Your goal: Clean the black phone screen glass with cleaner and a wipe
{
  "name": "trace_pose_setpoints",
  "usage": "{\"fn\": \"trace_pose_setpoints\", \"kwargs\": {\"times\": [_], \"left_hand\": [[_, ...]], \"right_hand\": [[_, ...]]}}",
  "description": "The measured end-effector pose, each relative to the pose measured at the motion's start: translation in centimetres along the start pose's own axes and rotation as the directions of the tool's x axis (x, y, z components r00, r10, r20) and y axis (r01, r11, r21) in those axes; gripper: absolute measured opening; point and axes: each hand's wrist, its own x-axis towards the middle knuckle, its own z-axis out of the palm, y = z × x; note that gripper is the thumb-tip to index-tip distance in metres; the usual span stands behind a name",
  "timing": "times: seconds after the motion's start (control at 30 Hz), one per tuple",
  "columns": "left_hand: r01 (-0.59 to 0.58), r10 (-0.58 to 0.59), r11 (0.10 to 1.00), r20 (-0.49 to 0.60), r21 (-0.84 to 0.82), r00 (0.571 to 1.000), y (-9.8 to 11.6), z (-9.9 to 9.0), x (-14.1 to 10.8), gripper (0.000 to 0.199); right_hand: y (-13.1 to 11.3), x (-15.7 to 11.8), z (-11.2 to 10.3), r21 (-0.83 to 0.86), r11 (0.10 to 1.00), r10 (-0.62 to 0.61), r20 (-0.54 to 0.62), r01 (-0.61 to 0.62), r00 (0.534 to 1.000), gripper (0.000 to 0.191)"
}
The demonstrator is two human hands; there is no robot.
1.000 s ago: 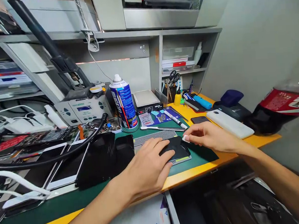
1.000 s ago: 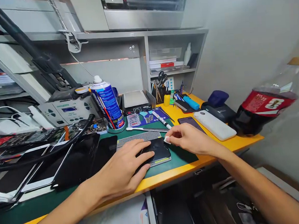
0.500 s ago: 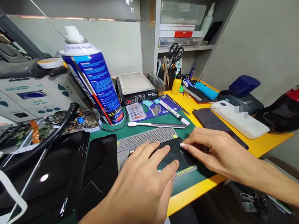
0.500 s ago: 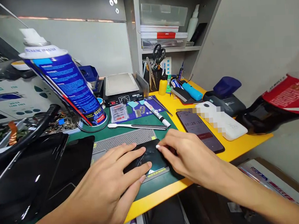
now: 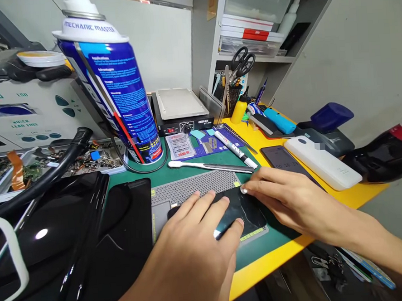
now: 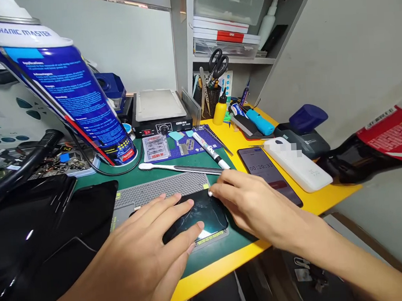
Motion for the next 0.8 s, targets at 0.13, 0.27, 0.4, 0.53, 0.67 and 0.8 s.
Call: {"fn": "trace_pose_setpoints", "kwargs": {"times": [0.13,0.27,0.4,0.53,0.67,0.8], "left_hand": [[0.007,-0.007,1.0,0.03,-0.006,1.0,0.0,0.0,0.0,0.029],[0.001,-0.002,1.0,0.07,0.023,0.998,0.2,0.1,0.0,0.035],[-0.011,0.01,1.0,0.088,0.007,0.996,0.1,0.0,0.1,0.036],[0.004,-0.003,1.0,0.056,-0.021,0.998,0.2,-0.4,0.3,0.029],[0.019,-0.019,1.0,0.018,-0.003,1.0,0.4,-0.5,0.4,0.03],[0.04,-0.04,0.999,0.003,0.011,0.999,0.3,-0.4,0.7,0.027]], "right_hand": [[0.1,-0.1,-0.6,0.002,1.0,0.005,0.169,-0.006,0.986,0.036],[-0.6,-1.6,-1.2,0.056,0.998,-0.005,0.27,-0.01,0.963,0.049],[0.0,0.0,-1.0,0.042,0.999,0.013,0.207,-0.023,0.978,0.038],[0.3,1.5,-1.0,0.03,1.0,0.002,0.16,-0.007,0.987,0.03],[-0.5,0.0,-1.5,0.044,0.999,-0.015,0.272,0.003,0.962,0.038],[-0.1,0.3,-1.4,0.027,0.999,-0.04,0.207,0.035,0.977,0.035]]}}
